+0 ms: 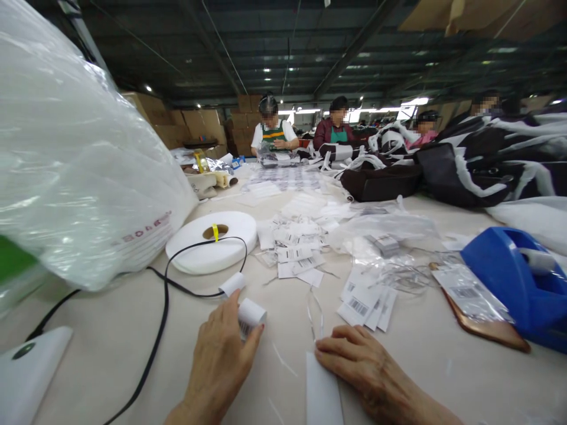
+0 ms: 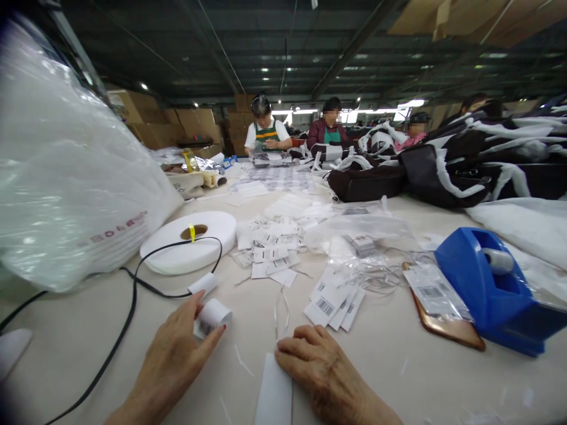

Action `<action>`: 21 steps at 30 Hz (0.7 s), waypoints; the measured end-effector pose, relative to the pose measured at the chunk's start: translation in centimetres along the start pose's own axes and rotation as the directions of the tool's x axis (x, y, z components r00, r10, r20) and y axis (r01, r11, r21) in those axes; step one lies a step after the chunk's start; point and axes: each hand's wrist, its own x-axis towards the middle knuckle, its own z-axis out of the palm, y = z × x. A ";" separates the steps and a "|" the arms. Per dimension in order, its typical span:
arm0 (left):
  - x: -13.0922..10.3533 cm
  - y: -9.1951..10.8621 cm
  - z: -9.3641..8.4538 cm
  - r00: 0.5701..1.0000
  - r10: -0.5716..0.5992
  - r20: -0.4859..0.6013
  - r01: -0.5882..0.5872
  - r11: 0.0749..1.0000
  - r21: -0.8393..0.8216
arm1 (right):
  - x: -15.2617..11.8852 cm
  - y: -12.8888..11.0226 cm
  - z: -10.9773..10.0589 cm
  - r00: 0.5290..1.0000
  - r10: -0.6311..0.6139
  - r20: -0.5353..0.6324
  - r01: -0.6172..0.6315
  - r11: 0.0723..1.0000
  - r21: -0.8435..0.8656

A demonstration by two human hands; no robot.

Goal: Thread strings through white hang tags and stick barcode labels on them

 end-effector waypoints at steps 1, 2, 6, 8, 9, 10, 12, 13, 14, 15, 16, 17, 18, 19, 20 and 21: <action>0.0 0.1 0.0 1.000 -0.008 0.000 0.008 1.000 0.000 | -0.1 0.0 0.0 1.000 0.005 0.008 -0.005 1.000 0.003; -0.1 0.1 -0.1 1.000 -0.018 -0.007 0.018 1.000 -0.009 | -0.1 0.1 0.0 1.000 0.012 0.015 -0.012 1.000 0.008; -0.2 -0.3 -0.9 0.994 -0.107 -0.030 0.103 0.988 -0.117 | -0.1 0.1 -0.2 0.999 0.033 0.032 -0.035 0.997 0.065; -0.4 -0.5 -1.3 0.989 -0.147 -0.006 0.143 0.970 -0.197 | 0.0 0.2 -0.3 0.998 0.052 0.036 -0.056 0.993 0.100; -0.5 -0.5 -1.6 0.987 -0.161 0.010 0.159 0.958 -0.240 | 0.1 0.2 -0.3 0.997 0.063 0.040 -0.067 0.992 0.111; -0.7 -0.4 -1.8 0.985 -0.169 0.024 0.169 0.944 -0.284 | 0.1 0.2 -0.3 0.997 0.072 0.040 -0.076 0.990 0.117; -1.2 0.1 -2.3 0.980 -0.195 0.042 0.196 0.910 -0.366 | 0.0 0.4 -0.3 0.996 0.084 0.029 -0.087 0.989 0.117; -1.6 0.5 -2.5 0.976 -0.211 0.051 0.214 0.890 -0.403 | -0.1 0.4 -0.2 0.996 0.087 0.015 -0.089 0.989 0.116; -1.9 0.9 -2.6 0.973 -0.221 0.062 0.226 0.871 -0.437 | -0.2 0.4 -0.1 0.996 0.091 -0.014 -0.089 0.989 0.122; -2.4 1.5 -2.7 0.973 -0.222 0.069 0.228 0.854 -0.468 | -0.3 0.2 0.0 0.992 0.105 -0.065 -0.095 0.986 0.136; -2.8 2.0 -2.6 0.976 -0.210 0.063 0.214 0.842 -0.496 | -0.3 0.0 0.0 0.983 0.125 -0.132 -0.104 0.982 0.157; -3.3 2.6 -2.6 0.983 -0.181 0.043 0.176 0.834 -0.522 | -0.4 -0.4 0.0 0.968 0.144 -0.206 -0.107 0.978 0.181; -3.8 3.2 -2.4 0.990 -0.140 0.001 0.117 0.828 -0.548 | -0.4 -0.9 -0.1 0.948 0.156 -0.277 -0.102 0.974 0.200; -4.3 3.8 -2.2 0.994 -0.096 -0.049 0.051 0.819 -0.571 | -0.3 -1.5 -0.3 0.931 0.150 -0.333 -0.084 0.975 0.204; -4.7 4.3 -2.0 0.994 -0.056 -0.091 -0.009 0.804 -0.595 | -0.3 -2.1 -0.6 0.920 0.122 -0.372 -0.052 0.980 0.192; -5.1 4.7 -1.8 0.993 -0.020 -0.118 -0.058 0.783 -0.619 | -0.2 -2.7 -0.9 0.919 0.083 -0.385 -0.015 0.984 0.178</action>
